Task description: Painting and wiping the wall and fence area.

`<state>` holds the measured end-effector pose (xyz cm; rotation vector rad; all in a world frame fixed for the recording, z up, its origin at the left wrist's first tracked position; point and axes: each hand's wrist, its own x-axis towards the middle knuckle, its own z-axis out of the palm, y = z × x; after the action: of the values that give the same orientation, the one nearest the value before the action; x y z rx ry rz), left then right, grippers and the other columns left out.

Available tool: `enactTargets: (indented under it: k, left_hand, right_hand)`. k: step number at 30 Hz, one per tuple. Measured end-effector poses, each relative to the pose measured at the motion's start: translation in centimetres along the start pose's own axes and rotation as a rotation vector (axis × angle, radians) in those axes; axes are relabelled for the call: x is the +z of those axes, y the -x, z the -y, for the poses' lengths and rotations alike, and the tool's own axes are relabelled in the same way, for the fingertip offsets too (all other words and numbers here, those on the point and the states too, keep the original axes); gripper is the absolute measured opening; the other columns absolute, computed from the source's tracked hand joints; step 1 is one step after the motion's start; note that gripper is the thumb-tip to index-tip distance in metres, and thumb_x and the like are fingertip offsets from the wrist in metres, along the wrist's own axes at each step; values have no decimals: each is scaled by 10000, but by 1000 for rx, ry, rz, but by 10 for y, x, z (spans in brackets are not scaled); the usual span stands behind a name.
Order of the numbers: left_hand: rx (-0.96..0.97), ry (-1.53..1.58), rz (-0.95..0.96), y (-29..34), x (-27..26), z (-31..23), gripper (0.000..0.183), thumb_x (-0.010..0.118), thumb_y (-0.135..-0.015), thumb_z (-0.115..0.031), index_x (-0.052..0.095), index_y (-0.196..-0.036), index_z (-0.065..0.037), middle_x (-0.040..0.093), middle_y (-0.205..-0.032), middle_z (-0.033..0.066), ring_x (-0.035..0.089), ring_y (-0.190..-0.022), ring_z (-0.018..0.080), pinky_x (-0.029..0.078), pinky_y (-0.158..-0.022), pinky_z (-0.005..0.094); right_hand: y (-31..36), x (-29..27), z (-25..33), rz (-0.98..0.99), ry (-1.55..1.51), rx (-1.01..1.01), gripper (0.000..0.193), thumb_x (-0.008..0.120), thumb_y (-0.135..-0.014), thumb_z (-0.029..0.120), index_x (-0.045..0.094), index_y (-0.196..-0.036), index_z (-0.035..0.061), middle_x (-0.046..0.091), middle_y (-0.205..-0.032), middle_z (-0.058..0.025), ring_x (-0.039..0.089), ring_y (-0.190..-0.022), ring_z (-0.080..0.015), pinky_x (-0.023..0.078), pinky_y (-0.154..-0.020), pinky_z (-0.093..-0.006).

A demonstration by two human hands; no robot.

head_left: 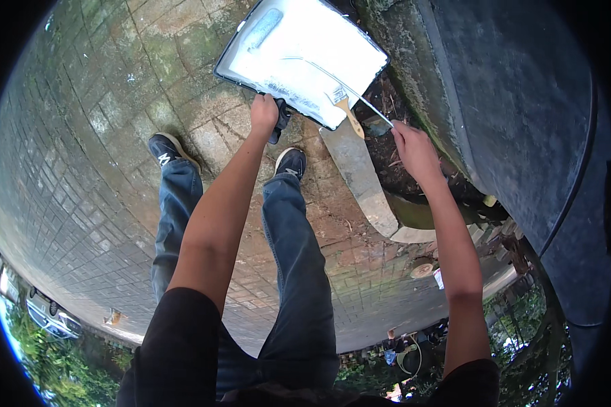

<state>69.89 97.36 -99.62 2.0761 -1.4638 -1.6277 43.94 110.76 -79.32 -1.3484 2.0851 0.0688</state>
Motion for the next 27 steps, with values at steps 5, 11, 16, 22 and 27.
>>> enactTargets:
  k: [5, 11, 16, 22, 27]
  left_hand:
    - [5, 14, 16, -8, -8, 5, 416, 399, -878, -258, 574, -951, 113, 572, -1011, 341, 529, -995, 477, 395, -883, 477]
    - [36, 33, -9, -14, -12, -11, 411, 406, -882, -261, 565, -951, 111, 577, -992, 338, 536, -975, 478, 400, -869, 478]
    - [196, -148, -52, -44, -44, -34, 412, 388, -895, -283, 571, -951, 83, 586, -977, 333, 546, -957, 484, 413, -850, 493]
    - [272, -303, -52, -75, -60, -53, 430, 373, -911, -312, 559, -1006, 64, 587, -980, 331, 544, -977, 481, 411, -855, 512]
    - [280, -356, -6, -86, -61, -53, 442, 360, -917, -316, 547, -1028, 69, 581, -1002, 334, 543, -982, 483, 411, -862, 511]
  right_hand:
    - [38, 6, -13, 199, -121, 89, 268, 553, -912, 227, 555, -1105, 40, 613, -835, -237, 588, -775, -416, 465, -657, -459]
    - [90, 23, -74, 312, -234, 327, 409, 537, -907, 415, 563, -1064, 38, 619, -878, -239, 590, -841, -426, 458, -712, -461]
    - [133, 31, -71, 193, -113, 396, 479, 509, -904, 478, 590, -1052, 29, 596, -762, -259, 575, -758, -452, 447, -662, -491]
    - [163, 60, -64, 155, -233, 513, 480, 502, -907, 483, 622, -945, 20, 582, -686, -252, 573, -704, -452, 440, -623, -492]
    - [116, 69, -57, 186, -289, 491, 497, 492, -917, 469, 606, -859, -12, 568, -669, -244, 564, -688, -450, 441, -614, -468]
